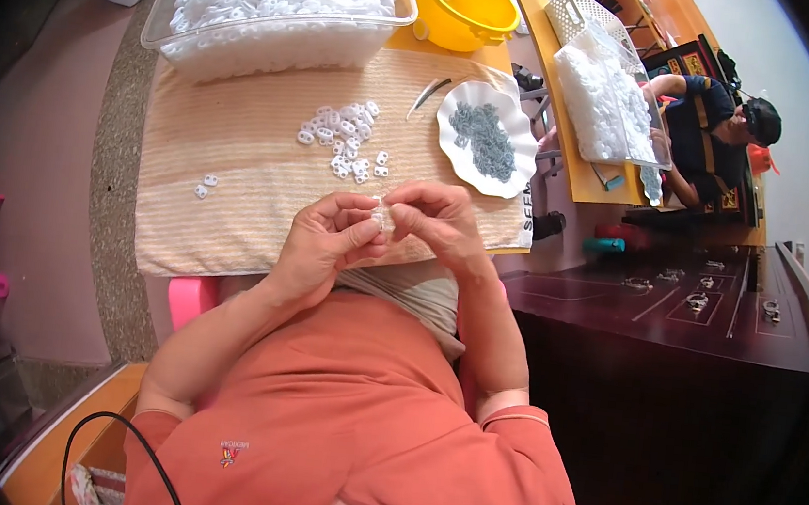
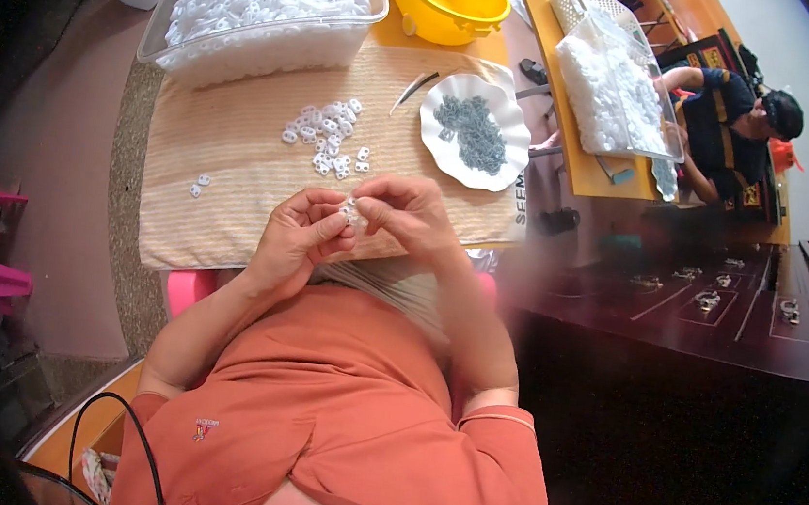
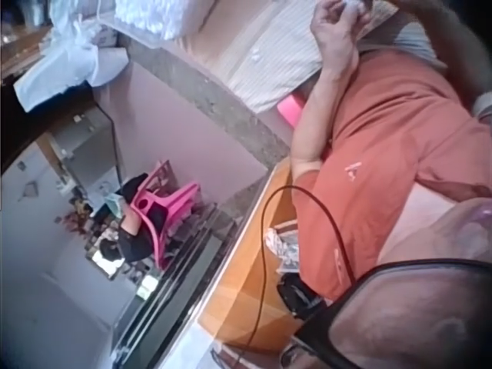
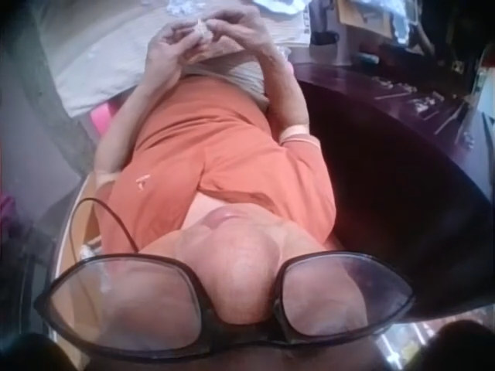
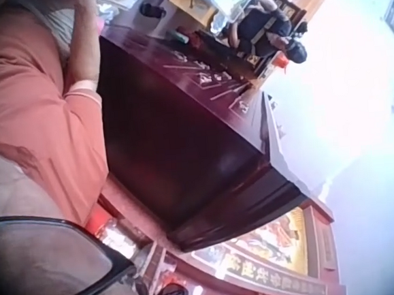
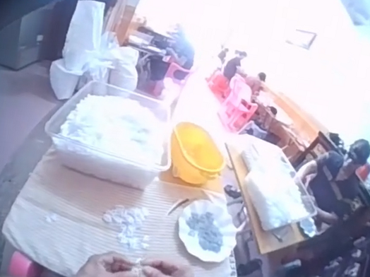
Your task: Manually inserting small metal pins into plastic ring components at a workbench.
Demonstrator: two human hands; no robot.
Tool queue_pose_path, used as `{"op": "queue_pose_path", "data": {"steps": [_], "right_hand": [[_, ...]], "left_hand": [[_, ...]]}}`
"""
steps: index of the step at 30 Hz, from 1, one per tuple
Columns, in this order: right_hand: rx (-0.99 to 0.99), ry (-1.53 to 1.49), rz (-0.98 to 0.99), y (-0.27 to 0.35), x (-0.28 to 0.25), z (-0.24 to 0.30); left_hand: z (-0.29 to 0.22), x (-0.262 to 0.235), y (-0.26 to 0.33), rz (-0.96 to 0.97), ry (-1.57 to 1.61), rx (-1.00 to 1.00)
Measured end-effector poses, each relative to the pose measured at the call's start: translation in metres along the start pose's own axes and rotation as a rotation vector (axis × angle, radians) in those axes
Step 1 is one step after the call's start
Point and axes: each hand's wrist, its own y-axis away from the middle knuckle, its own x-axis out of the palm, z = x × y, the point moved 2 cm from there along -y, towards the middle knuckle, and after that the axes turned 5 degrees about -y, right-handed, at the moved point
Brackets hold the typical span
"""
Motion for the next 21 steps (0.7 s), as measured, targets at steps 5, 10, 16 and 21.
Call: {"op": "queue_pose_path", "data": {"steps": [5, 10, 16, 21], "right_hand": [[-0.254, 0.782, -0.347, -0.008, -0.053, 0.026], [-0.206, 1.151, -0.495, -0.024, -0.090, 0.047], [-0.130, 1.358, -0.469, -0.045, -0.104, 0.049], [-0.044, 1.461, -0.424, -0.053, -0.102, 0.045]], "left_hand": [[-0.001, 0.000, -0.001, -0.022, -0.034, -0.043], [0.000, -0.001, 0.000, -0.017, -0.054, -0.061], [-0.002, 0.000, -0.001, -0.040, -0.073, -0.078], [-0.004, 0.001, -0.001, -0.044, -0.074, -0.082]]}}
